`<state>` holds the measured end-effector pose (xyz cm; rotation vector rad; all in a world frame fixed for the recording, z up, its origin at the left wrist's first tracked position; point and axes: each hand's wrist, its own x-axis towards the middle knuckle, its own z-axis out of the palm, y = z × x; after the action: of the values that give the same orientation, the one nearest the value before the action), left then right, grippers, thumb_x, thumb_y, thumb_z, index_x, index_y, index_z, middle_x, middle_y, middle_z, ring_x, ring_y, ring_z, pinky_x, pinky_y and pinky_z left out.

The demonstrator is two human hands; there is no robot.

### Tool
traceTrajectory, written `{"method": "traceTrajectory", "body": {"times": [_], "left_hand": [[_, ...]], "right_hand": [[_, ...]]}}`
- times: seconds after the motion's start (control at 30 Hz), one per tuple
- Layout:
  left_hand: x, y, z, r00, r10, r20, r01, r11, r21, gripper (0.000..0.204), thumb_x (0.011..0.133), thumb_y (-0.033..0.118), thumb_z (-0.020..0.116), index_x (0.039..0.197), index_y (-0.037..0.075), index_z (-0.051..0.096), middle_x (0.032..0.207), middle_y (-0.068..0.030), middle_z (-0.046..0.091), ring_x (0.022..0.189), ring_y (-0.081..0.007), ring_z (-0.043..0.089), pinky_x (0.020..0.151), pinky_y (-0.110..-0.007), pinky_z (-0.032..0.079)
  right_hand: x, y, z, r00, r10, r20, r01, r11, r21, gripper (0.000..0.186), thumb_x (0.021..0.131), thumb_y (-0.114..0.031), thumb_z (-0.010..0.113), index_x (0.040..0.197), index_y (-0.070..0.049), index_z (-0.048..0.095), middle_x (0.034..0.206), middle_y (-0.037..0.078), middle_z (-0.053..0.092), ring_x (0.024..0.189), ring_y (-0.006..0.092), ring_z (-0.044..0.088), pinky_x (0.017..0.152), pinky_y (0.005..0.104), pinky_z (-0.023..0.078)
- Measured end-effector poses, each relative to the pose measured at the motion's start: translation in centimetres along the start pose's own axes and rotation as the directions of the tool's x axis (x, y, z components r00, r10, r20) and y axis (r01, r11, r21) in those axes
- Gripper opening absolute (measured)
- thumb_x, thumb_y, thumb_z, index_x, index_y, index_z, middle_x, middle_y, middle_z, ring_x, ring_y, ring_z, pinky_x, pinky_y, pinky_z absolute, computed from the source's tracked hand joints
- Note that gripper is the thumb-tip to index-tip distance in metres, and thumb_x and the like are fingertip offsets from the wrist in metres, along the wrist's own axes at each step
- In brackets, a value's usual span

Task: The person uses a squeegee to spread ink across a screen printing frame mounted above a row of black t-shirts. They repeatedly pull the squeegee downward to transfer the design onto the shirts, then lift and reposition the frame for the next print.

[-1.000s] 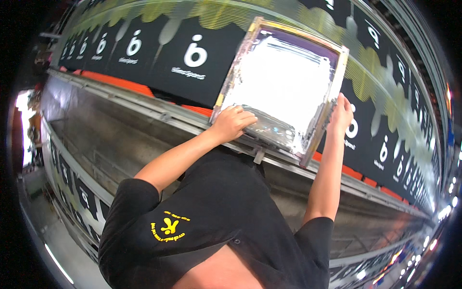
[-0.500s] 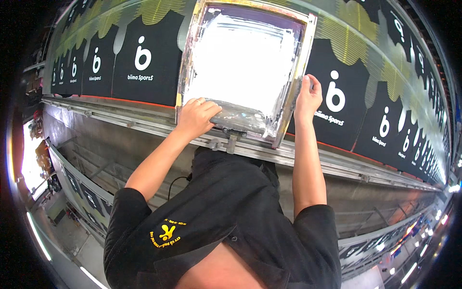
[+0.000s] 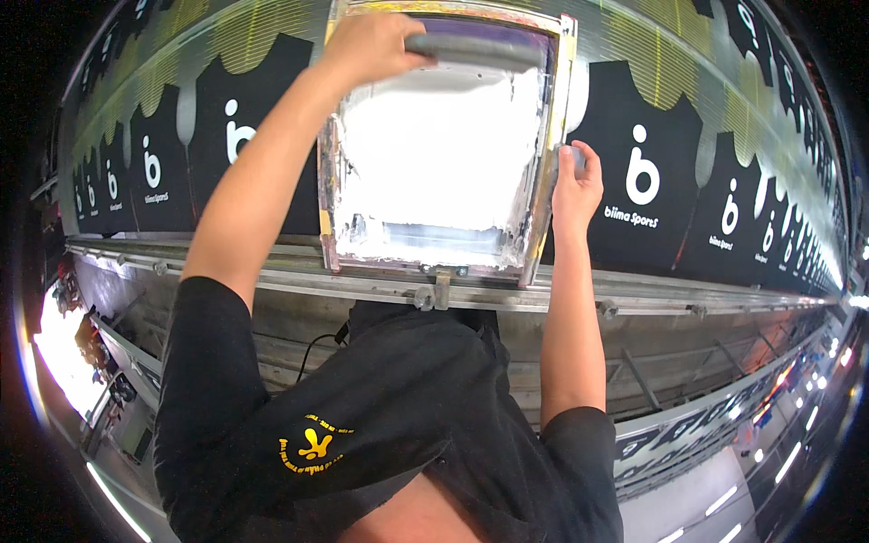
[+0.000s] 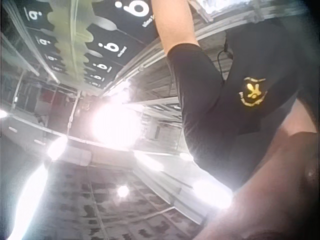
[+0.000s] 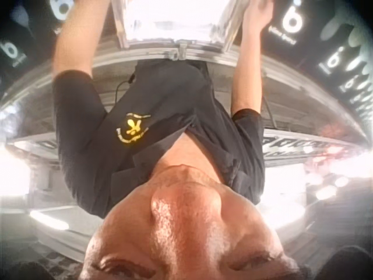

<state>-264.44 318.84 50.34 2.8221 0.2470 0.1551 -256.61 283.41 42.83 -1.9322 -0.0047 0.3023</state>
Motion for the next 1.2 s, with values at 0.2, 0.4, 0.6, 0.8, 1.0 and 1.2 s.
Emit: {"method": "traceTrajectory", "body": {"times": [0.2, 0.4, 0.6, 0.8, 1.0, 1.2], "left_hand": [[2.8, -0.6, -0.3, 0.999, -0.021, 0.027, 0.019, 0.998, 0.063, 0.038, 0.074, 0.040, 0.085, 0.092, 0.008, 0.078, 0.091, -0.0193, 0.076, 0.091, -0.0385, 0.073, 0.080, -0.051, 0.057], [3.5, 0.2, -1.2, 0.988, -0.138, 0.076, 0.123, 0.978, 0.170, 0.048, 0.070, 0.046, 0.086, 0.093, 0.004, 0.080, 0.090, -0.0226, 0.076, 0.088, -0.0399, 0.074, 0.080, -0.049, 0.059], [-3.4, 3.6, 1.2, 0.975, -0.174, 0.135, 0.153, 0.976, 0.155, 0.046, 0.078, 0.055, 0.080, 0.090, 0.010, 0.078, 0.086, -0.0140, 0.076, 0.084, -0.0349, 0.074, 0.074, -0.047, 0.059], [-18.9, 11.1, 5.6, 0.984, -0.174, 0.040, 0.172, 0.983, 0.058, 0.023, 0.072, 0.030, 0.086, 0.085, 0.017, 0.073, 0.083, -0.0033, 0.072, 0.078, -0.0273, 0.073, 0.065, -0.042, 0.058], [-27.7, 16.7, 8.0, 0.960, -0.138, -0.245, 0.137, 0.990, -0.023, 0.030, 0.066, 0.010, 0.080, 0.091, 0.011, 0.064, 0.090, -0.0060, 0.068, 0.085, -0.0289, 0.069, 0.070, -0.042, 0.056], [-27.2, 17.7, 2.0, 0.934, -0.183, 0.306, 0.212, 0.975, -0.066, 0.033, 0.071, 0.019, 0.080, 0.102, 0.010, 0.071, 0.101, -0.0081, 0.073, 0.098, -0.0299, 0.072, 0.080, -0.043, 0.057]], "right_hand": [[5.5, -4.0, 1.9, 0.813, -0.581, -0.046, 0.527, 0.765, -0.370, 0.042, 0.091, -0.035, 0.082, 0.116, -0.003, 0.073, 0.116, 0.016, 0.069, 0.105, 0.0269, 0.064, 0.095, 0.0388, 0.050], [9.8, -16.4, 9.9, 0.620, -0.489, 0.613, 0.780, 0.470, -0.414, 0.044, 0.082, -0.037, 0.085, 0.104, -0.002, 0.076, 0.095, 0.018, 0.075, 0.092, 0.0344, 0.072, 0.081, 0.0434, 0.055], [3.8, -10.5, 8.5, 0.682, -0.368, 0.632, 0.730, 0.289, -0.620, 0.037, 0.083, -0.042, 0.086, 0.095, -0.008, 0.076, 0.081, 0.006, 0.073, 0.083, 0.0250, 0.072, 0.076, 0.0372, 0.055], [-8.7, -1.4, 1.1, 0.511, -0.597, 0.619, 0.855, 0.277, -0.438, 0.032, 0.067, -0.022, 0.089, 0.092, -0.014, 0.071, 0.081, 0.002, 0.066, 0.077, 0.0257, 0.064, 0.071, 0.0392, 0.050], [-16.1, 2.1, -3.2, 0.483, -0.579, 0.656, 0.875, 0.328, -0.355, 0.050, 0.057, -0.016, 0.091, 0.099, -0.011, 0.063, 0.101, 0.006, 0.063, 0.096, 0.0267, 0.062, 0.083, 0.0411, 0.048], [-16.9, -2.0, -6.2, 0.461, -0.440, 0.771, 0.864, 0.421, -0.277, 0.043, 0.065, -0.023, 0.090, 0.097, -0.010, 0.064, 0.095, 0.006, 0.064, 0.089, 0.0275, 0.063, 0.078, 0.0417, 0.049]]}}
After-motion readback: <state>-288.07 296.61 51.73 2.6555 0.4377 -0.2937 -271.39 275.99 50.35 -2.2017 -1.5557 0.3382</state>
